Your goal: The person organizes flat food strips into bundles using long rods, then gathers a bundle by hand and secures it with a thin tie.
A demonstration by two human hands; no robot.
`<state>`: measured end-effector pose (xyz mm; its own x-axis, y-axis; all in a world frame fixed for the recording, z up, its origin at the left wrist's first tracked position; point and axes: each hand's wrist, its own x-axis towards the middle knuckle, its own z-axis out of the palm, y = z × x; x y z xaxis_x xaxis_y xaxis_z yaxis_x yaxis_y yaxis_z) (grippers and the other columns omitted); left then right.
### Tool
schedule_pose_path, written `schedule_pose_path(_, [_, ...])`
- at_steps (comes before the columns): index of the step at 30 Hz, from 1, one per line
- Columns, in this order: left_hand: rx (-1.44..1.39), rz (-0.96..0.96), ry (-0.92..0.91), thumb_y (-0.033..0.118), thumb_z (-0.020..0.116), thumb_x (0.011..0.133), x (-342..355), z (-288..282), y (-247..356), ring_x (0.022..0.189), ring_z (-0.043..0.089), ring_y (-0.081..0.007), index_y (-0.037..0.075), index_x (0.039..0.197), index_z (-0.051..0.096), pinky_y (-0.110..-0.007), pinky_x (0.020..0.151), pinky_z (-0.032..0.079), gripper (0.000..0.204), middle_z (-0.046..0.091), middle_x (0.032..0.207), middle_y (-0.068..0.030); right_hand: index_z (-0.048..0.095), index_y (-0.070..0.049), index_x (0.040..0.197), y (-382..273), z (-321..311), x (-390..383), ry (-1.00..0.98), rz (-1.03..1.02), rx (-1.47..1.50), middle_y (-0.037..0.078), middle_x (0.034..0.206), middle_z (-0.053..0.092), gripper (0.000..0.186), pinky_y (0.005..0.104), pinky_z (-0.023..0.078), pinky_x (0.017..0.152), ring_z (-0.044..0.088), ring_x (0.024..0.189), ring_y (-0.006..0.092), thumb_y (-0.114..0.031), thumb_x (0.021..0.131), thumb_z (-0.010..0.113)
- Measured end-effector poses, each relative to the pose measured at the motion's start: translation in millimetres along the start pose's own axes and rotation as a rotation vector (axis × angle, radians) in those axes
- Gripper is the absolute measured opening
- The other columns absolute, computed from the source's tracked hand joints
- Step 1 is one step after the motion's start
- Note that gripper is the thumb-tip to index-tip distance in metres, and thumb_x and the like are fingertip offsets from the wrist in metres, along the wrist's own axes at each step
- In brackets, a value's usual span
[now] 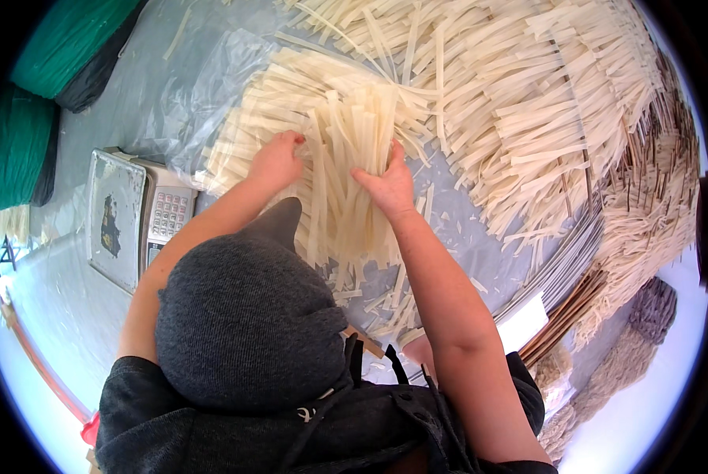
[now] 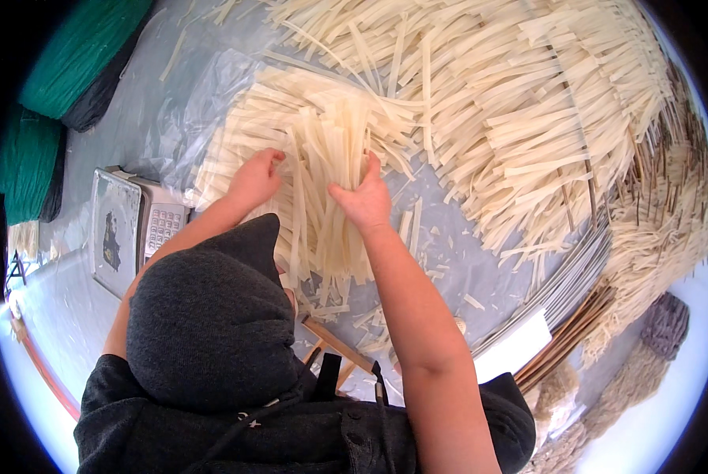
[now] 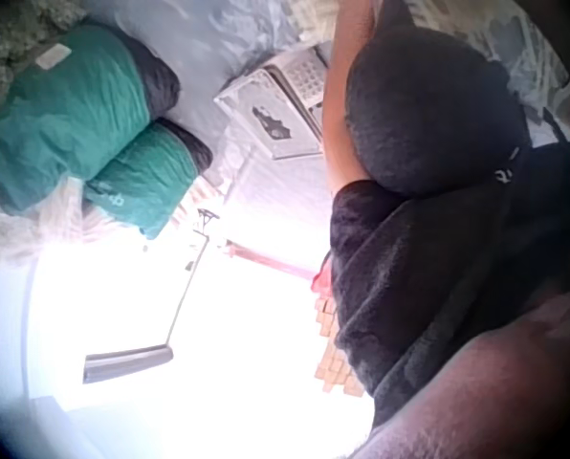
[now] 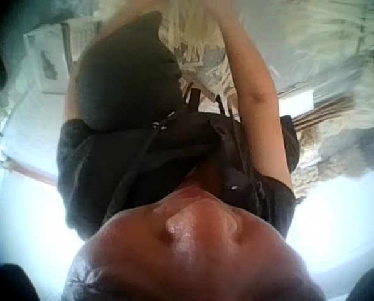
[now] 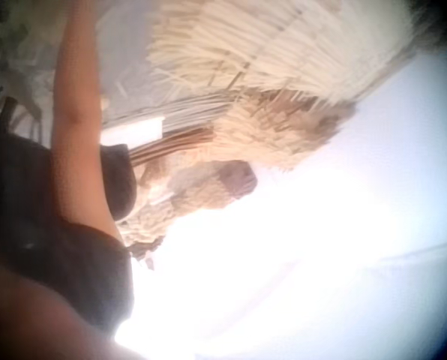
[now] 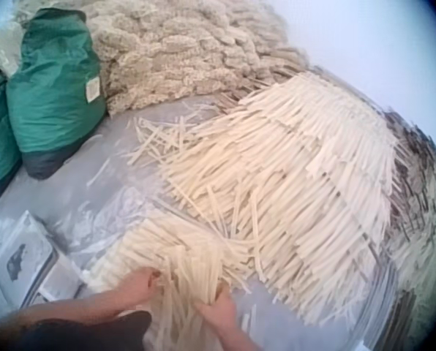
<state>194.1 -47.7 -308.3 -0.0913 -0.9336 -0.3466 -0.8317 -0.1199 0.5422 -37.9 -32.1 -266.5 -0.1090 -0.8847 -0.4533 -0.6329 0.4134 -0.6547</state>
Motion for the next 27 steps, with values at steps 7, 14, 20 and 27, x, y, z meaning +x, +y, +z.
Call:
schedule_pose_path(7, [-1.310,-0.598,-0.215,0.003,0.056,0.074,12.7,-46.9,-23.9,0.064,0.049,-0.0116,0.007,0.089,0.062,-0.028,0.066,0.048,0.017,0.054,0.076,0.0007,0.027,0.001,0.142,-4.5,7.3,-9.9,0.023,-0.092,-0.033,0.023,0.113,0.065,0.096,0.0397,0.050,0.089,0.064,0.101,0.0373,-0.034,0.067,0.075])
schedule_pose_path(14, [-1.870,-0.438,-0.256,-0.004,0.051,0.073,-5.5,-67.8,-10.2,0.068,0.051,-0.0122,0.006,0.093,0.059,-0.029,0.068,0.048,0.023,0.055,0.080,0.0003,0.025,0.000,0.145,-0.4,20.9,-11.0,0.041,-0.184,-0.109,0.024,0.112,0.063,0.095,0.0422,0.050,0.086,0.063,0.100,0.0380,-0.033,0.069,0.072])
schedule_pose_path(20, [-1.612,-0.176,-0.185,-0.004,0.050,0.074,-8.8,-84.2,11.8,0.070,0.051,-0.0099,0.009,0.088,0.056,-0.023,0.070,0.043,0.020,0.054,0.079,0.0029,0.022,0.002,0.146,-15.9,41.1,-27.5,0.053,-0.284,-0.342,0.023,0.113,0.059,0.098,0.0426,0.049,0.085,0.060,0.101,0.0371,-0.035,0.071,0.074])
schedule_pose_path(27, [-1.272,-0.080,-0.096,-0.002,0.051,0.076,-20.7,-95.7,24.6,0.068,0.045,-0.0067,0.010,0.083,0.056,-0.021,0.067,0.039,0.014,0.047,0.074,0.0057,0.018,0.003,0.147,-31.9,62.8,-40.6,-0.004,-0.371,-0.578,0.018,0.108,0.053,0.100,0.0425,0.046,0.084,0.055,0.098,0.0328,-0.032,0.072,0.075])
